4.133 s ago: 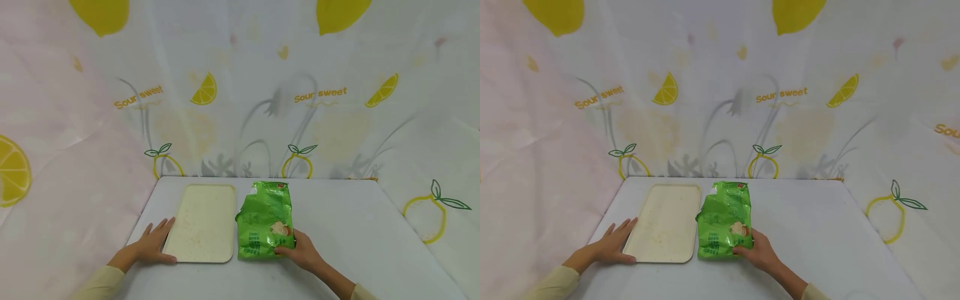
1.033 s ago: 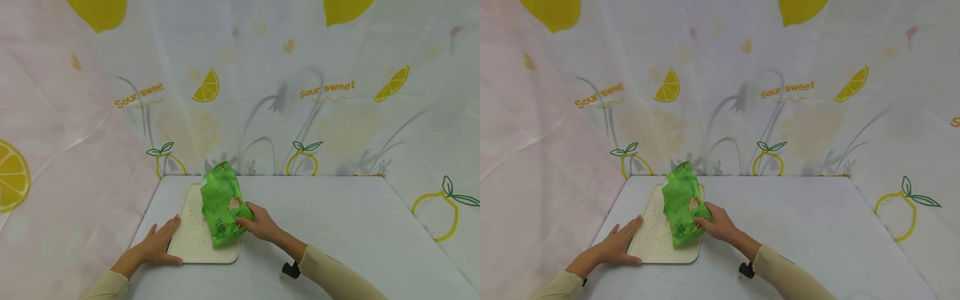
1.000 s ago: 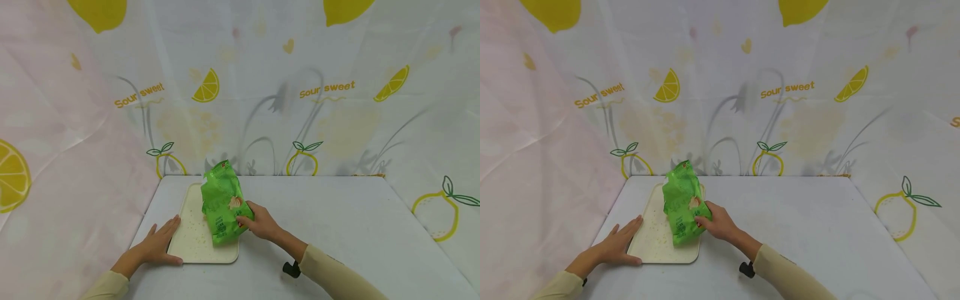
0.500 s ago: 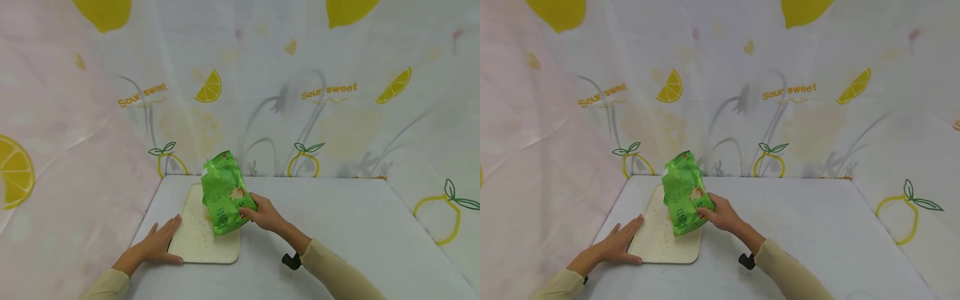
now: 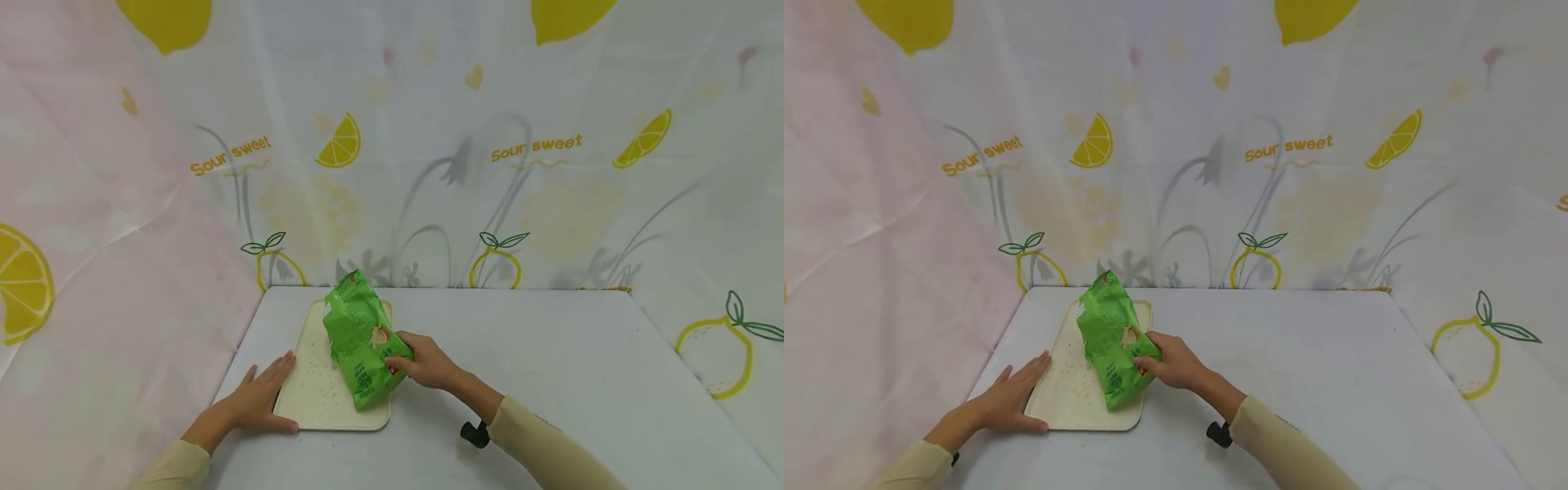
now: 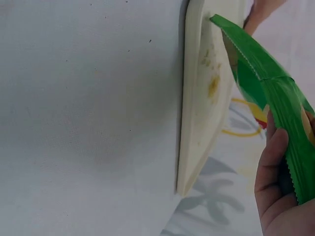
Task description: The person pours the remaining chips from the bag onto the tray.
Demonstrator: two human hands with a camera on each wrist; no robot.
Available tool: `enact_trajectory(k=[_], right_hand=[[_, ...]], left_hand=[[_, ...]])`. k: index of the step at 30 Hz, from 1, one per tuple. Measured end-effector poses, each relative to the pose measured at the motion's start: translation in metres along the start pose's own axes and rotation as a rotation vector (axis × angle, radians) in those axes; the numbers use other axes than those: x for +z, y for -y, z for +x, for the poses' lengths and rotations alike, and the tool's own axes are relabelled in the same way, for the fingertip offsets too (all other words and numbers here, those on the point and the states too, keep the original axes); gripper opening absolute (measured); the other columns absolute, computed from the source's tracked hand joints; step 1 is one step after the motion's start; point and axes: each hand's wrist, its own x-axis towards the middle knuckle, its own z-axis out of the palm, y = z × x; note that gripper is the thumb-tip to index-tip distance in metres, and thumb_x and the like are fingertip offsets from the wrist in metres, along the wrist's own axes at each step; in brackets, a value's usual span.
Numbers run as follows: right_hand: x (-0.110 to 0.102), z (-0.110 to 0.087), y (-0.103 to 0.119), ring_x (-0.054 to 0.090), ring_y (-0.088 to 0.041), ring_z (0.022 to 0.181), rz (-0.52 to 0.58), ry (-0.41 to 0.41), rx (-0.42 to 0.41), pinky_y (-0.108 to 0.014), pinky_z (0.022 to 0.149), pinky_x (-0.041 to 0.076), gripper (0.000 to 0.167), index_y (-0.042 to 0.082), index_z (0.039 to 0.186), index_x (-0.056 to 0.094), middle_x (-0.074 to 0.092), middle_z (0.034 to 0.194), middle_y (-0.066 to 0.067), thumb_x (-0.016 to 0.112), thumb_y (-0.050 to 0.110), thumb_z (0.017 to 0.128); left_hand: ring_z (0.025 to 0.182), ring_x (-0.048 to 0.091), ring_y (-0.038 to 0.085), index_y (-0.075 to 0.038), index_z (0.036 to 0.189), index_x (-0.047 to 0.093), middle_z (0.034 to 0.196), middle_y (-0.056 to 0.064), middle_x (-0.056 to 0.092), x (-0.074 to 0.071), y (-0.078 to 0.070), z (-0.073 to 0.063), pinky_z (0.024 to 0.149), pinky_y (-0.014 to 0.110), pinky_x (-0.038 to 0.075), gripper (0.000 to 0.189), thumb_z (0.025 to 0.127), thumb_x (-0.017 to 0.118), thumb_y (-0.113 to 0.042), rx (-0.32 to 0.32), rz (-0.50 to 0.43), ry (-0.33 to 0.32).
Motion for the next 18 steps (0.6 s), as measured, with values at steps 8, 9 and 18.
enact_trajectory(k=[8, 9, 18], right_hand=[[0.004, -0.004, 0.003, 0.058, -0.009, 0.063, -0.006, -0.155, -0.008, -0.025, 0.056, 0.05, 0.033, 0.005, 0.124, 0.06, 0.066, 0.083, -0.005, 0.063, 0.025, 0.098], [0.006, -0.005, 0.002, 0.058, -0.008, 0.064, -0.01, -0.163, -0.012, -0.025, 0.057, 0.05, 0.035, 0.004, 0.125, 0.059, 0.066, 0.084, -0.005, 0.063, 0.025, 0.098], [0.014, -0.006, -0.003, 0.064, -0.019, 0.065, -0.023, -0.129, -0.017, -0.024, 0.056, 0.052, 0.037, 0.003, 0.129, 0.059, 0.07, 0.091, -0.008, 0.064, 0.023, 0.097]], left_hand=[[0.147, 0.024, 0.047, 0.003, 0.155, 0.018, 0.163, 0.023, 0.019, -0.001, -0.001, 0.001, 0.107, 0.079, 0.012, 0.133, 0.064, 0.076, -0.074, -0.003, -0.007, 0.0], [0.147, 0.024, 0.047, 0.003, 0.155, 0.018, 0.163, 0.023, 0.019, -0.001, 0.0, 0.002, 0.107, 0.079, 0.011, 0.133, 0.064, 0.076, -0.075, -0.005, -0.007, 0.001], [0.146, 0.024, 0.047, 0.004, 0.155, 0.019, 0.162, 0.024, 0.02, 0.0, 0.001, 0.001, 0.107, 0.078, 0.012, 0.135, 0.062, 0.075, -0.076, -0.011, -0.005, -0.002]])
